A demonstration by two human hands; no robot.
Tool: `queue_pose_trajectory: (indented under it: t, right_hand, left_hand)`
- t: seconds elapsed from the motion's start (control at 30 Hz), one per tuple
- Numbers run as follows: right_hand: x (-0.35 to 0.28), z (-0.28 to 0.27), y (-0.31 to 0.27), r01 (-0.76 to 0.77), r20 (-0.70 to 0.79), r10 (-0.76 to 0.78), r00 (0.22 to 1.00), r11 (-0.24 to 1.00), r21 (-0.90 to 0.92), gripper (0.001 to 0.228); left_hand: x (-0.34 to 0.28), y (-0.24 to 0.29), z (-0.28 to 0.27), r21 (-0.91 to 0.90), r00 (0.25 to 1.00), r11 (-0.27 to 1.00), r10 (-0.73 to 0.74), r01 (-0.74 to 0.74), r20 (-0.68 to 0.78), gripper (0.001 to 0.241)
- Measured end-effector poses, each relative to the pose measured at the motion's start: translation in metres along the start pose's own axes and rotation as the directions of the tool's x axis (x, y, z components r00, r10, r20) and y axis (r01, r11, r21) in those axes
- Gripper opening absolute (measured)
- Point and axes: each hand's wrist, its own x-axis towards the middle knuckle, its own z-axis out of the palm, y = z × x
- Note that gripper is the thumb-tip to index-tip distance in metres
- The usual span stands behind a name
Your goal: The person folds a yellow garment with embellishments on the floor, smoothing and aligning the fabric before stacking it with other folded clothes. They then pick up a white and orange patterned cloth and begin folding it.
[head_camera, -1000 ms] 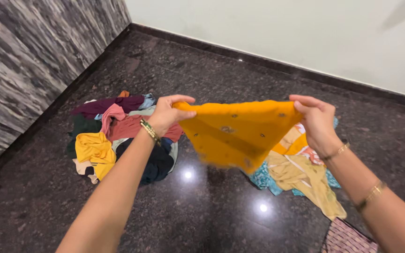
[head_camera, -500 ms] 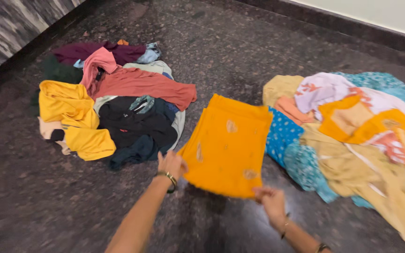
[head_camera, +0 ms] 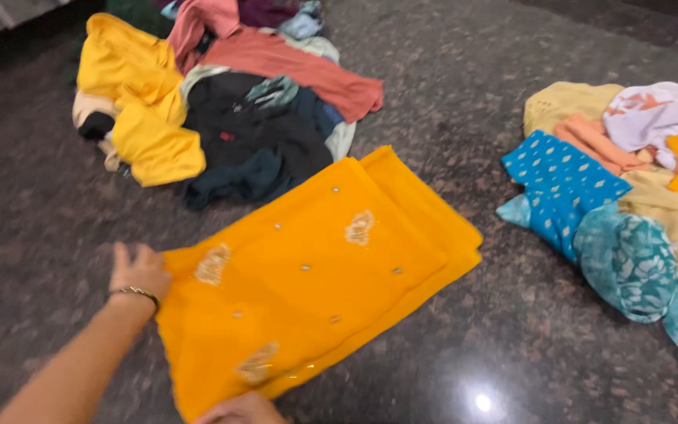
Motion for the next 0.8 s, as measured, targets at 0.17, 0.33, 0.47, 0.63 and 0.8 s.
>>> queue_pose_trajectory:
  t: [0.17, 0.33, 0.47, 0.63, 0.8]
  right_hand:
    - [-0.008, -0.019, -0.068, -0.289, -0.423, 0.13, 0.897, 0.896, -0.337, 0.03]
    - [-0.057, -0.179, -0.161, -0.567, -0.771, -0.356, 0.528, 0.528, -0.632, 0.034]
    - [-0.068, -0.242, -0.167, -0.708, -0.736, -0.378, 0.561, 0.241, -0.663, 0.058]
    - [-0.038, -0.271, -0.172, -0.847, -0.89, -0.074, 0.45, 0.282, -0.451, 0.083]
    - [-0.01, -0.278, -0.203, -0.925, -0.909, 0.193, 0.371, 0.161, -0.343, 0.077]
  left_hand:
    - [-0.059, -0.033, 0.003, 0.071, 0.982, 0.988, -0.148, 0.14, 0.121, 0.044]
    - [-0.078, 0.063, 0.015, -0.515, 0.992, 0.857, 0.064, 0.0, 0.106, 0.074]
    - [-0.107, 0.169, 0.014, -0.751, 0.998, 0.659, 0.001, -0.043, -0.056, 0.084]
    - [-0.128, 0.202, -0.003, -0.711, 0.852, 0.67, -0.23, -0.211, -0.47, 0.087]
    - [-0.104, 0.177, -0.019, -0.915, 0.96, 0.354, -0.126, -0.193, -0.252, 0.054]
